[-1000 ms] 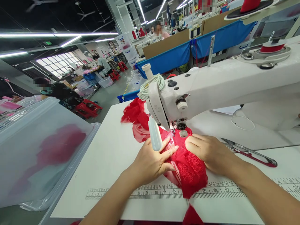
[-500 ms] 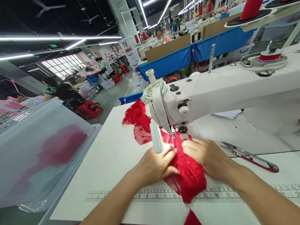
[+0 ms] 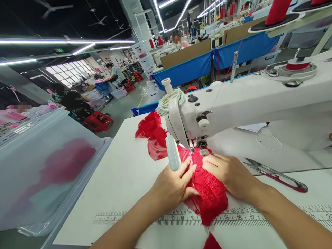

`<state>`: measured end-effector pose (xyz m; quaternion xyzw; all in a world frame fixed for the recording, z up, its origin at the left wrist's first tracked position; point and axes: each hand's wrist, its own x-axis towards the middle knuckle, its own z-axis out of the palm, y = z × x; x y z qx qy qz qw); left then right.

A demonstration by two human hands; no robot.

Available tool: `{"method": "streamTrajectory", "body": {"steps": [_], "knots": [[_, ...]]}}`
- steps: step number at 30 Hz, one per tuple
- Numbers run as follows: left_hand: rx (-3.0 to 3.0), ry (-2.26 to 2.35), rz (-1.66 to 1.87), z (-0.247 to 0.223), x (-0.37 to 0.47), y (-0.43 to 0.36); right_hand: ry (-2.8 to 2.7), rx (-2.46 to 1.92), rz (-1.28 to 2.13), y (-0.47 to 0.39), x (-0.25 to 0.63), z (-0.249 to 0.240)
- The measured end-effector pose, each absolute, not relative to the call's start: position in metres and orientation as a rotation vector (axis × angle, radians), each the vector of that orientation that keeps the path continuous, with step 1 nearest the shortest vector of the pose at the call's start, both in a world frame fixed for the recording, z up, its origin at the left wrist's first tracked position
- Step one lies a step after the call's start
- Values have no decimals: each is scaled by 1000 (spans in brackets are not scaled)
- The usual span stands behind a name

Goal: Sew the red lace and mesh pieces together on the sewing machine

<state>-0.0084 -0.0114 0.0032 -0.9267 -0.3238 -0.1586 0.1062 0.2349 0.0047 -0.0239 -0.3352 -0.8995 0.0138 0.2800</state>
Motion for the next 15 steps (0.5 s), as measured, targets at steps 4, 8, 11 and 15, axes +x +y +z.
{"method": "streamTrajectory", "body": {"steps": [4,8,11,15], "knots": [[-2713,-963,-479,4,-7,-12,-2361,-851,62,7,236,-25],[-2713,-952,-466,6,-6,-11,-2364,-857,54,7,236,-23],[-2701,-951,-479,7,-6,-10,-2373,-860,35,6,235,-20],[-2681,-947,-481,5,-8,-9,-2342,-846,82,7,235,-19]]}}
